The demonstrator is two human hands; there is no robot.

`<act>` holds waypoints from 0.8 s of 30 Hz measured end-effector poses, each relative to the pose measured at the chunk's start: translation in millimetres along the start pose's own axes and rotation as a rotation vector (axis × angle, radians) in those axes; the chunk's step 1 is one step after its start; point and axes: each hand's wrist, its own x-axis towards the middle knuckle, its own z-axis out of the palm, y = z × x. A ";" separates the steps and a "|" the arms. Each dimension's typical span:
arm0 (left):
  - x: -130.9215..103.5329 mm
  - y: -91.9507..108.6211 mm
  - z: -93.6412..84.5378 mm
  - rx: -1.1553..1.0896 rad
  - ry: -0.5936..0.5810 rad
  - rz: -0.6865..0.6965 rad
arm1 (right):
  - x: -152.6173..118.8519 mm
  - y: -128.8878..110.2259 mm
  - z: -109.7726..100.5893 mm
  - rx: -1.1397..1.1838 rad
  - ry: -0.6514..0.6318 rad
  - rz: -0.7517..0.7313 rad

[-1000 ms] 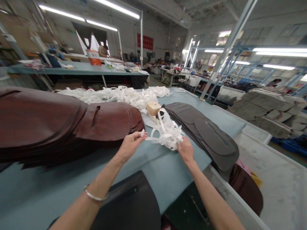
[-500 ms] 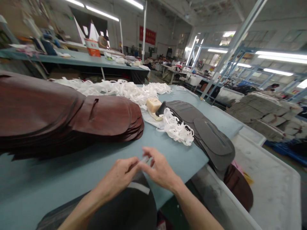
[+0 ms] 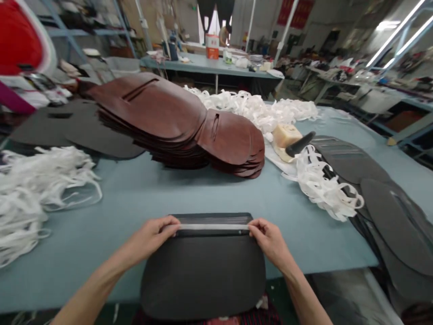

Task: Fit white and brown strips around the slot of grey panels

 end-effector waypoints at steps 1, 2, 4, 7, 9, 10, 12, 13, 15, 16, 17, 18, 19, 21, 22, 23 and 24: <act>-1.3 -7.7 2.3 0.008 0.044 -0.030 | 2.0 0.1 4.7 -0.038 0.023 0.022; -1.7 -14.6 4.9 0.016 0.096 -0.061 | 4.0 0.1 8.7 -0.076 0.045 0.042; -1.3 -25.3 9.5 0.025 0.192 -0.107 | 8.1 0.3 14.5 -0.139 0.079 0.068; -0.9 -31.6 12.2 0.019 0.264 -0.138 | 14.2 0.3 19.3 -0.197 0.085 0.068; -1.4 -30.9 11.9 0.036 0.300 -0.168 | 17.9 0.2 21.5 -0.214 0.082 0.050; -1.6 -29.9 11.5 0.047 0.324 -0.188 | 19.5 0.2 22.5 -0.220 0.085 0.049; -1.9 -27.7 10.5 0.059 0.366 -0.222 | 22.5 0.6 24.4 -0.235 0.103 0.069; -1.8 -26.8 9.9 0.061 0.379 -0.232 | 23.8 0.9 25.1 -0.245 0.113 0.088; -1.0 -25.8 8.7 0.062 0.386 -0.244 | 25.7 1.9 26.0 -0.266 0.128 0.120; -0.4 -25.8 8.1 0.063 0.382 -0.246 | 26.4 2.5 26.2 -0.275 0.130 0.130; 0.3 -26.0 7.5 0.062 0.378 -0.245 | 27.0 3.1 26.2 -0.281 0.128 0.136; 1.2 -26.5 7.0 0.063 0.377 -0.246 | 27.4 3.7 26.3 -0.284 0.123 0.141; 2.2 -27.3 6.7 0.065 0.376 -0.247 | 27.8 4.4 26.3 -0.284 0.118 0.146; 4.3 -29.6 6.5 0.070 0.376 -0.251 | 28.3 5.6 26.4 -0.286 0.117 0.157; 5.4 -30.9 6.8 0.073 0.378 -0.254 | 28.5 6.0 26.4 -0.287 0.120 0.161; 6.4 -32.1 7.2 0.076 0.380 -0.258 | 28.7 6.2 26.4 -0.286 0.126 0.166; 7.3 -33.2 7.6 0.079 0.382 -0.262 | 28.9 6.3 26.4 -0.283 0.133 0.171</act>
